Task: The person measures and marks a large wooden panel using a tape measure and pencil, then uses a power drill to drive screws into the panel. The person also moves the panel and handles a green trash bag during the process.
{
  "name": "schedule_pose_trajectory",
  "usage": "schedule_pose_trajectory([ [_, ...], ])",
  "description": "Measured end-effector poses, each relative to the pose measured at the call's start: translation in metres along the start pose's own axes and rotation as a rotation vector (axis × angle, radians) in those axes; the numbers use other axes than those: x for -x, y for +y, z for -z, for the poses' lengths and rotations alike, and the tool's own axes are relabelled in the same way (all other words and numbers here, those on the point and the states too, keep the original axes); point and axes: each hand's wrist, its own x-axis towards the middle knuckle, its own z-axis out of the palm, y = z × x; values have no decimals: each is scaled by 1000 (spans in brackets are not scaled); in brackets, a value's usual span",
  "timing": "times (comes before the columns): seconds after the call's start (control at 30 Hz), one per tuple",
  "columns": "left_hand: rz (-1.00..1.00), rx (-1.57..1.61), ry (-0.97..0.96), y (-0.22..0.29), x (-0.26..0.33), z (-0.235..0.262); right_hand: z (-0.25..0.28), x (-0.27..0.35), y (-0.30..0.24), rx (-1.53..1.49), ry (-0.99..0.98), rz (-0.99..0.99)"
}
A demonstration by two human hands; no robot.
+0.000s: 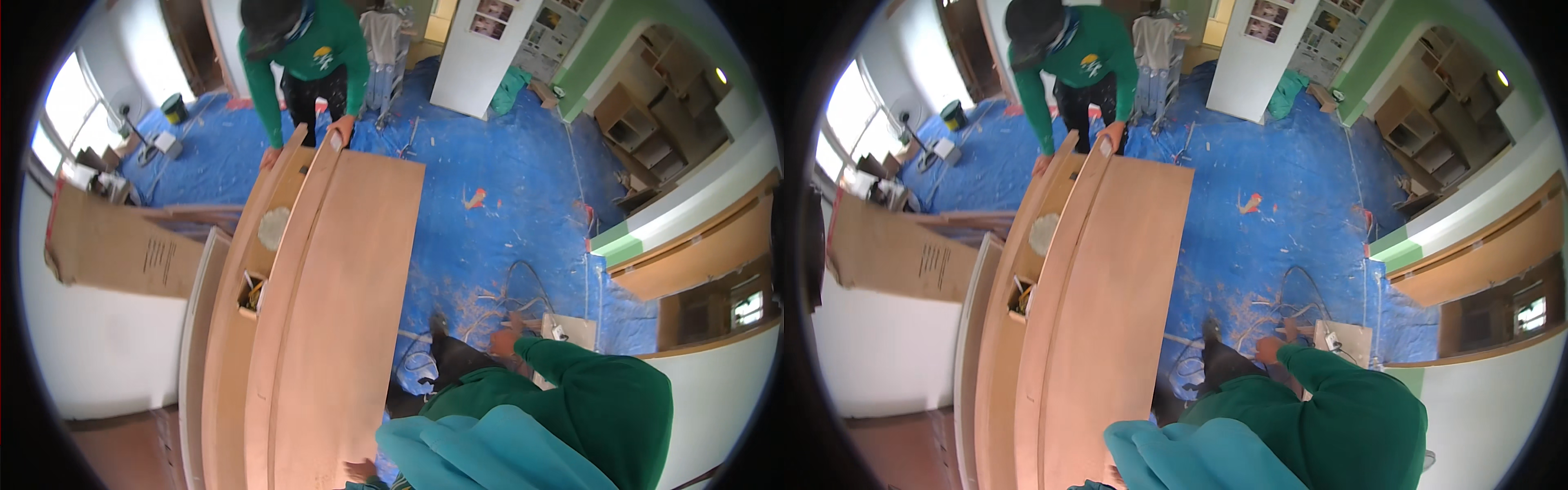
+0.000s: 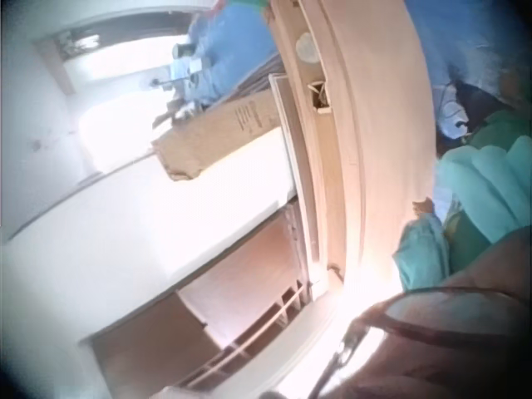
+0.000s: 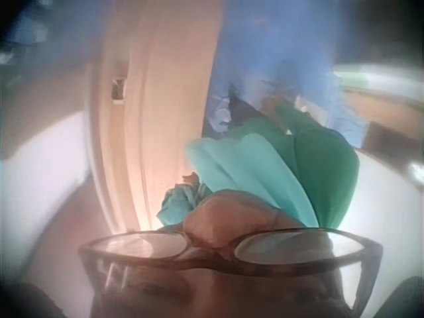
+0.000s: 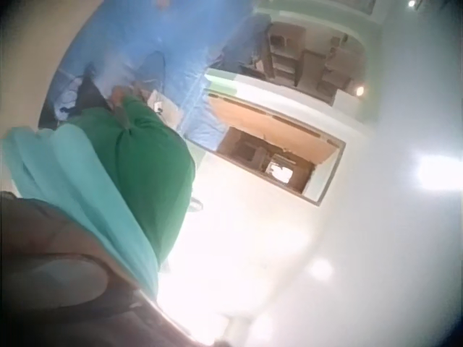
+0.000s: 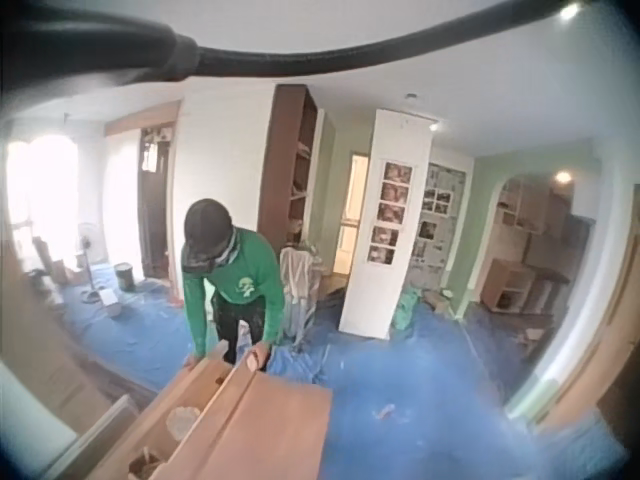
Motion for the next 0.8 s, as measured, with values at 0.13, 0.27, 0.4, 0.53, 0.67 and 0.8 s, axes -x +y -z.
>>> schedule_pose_trajectory([
  [0.13, -102, 348, -523, 156, 30, 14, 9, -1, 69, -65, 69, 54],
  [0.27, -264, 497, -620, 269, 4, 54, 59, 6, 110, -247, 75, -157],
  [0.4, -388, 496, -674, 347, -13, 97, 40, 19, 161, -608, 508, -362],
  [0.53, -584, 316, -570, 362, -80, 136, -24, 25, 198, -332, 371, -270],
  [0.67, -362, 877, -874, 441, -141, 210, -86, 38, 201, -791, 390, -757],
  [0.8, -283, 556, -936, 528, -154, 261, -85, 64, 158, -1073, 219, -865],
])
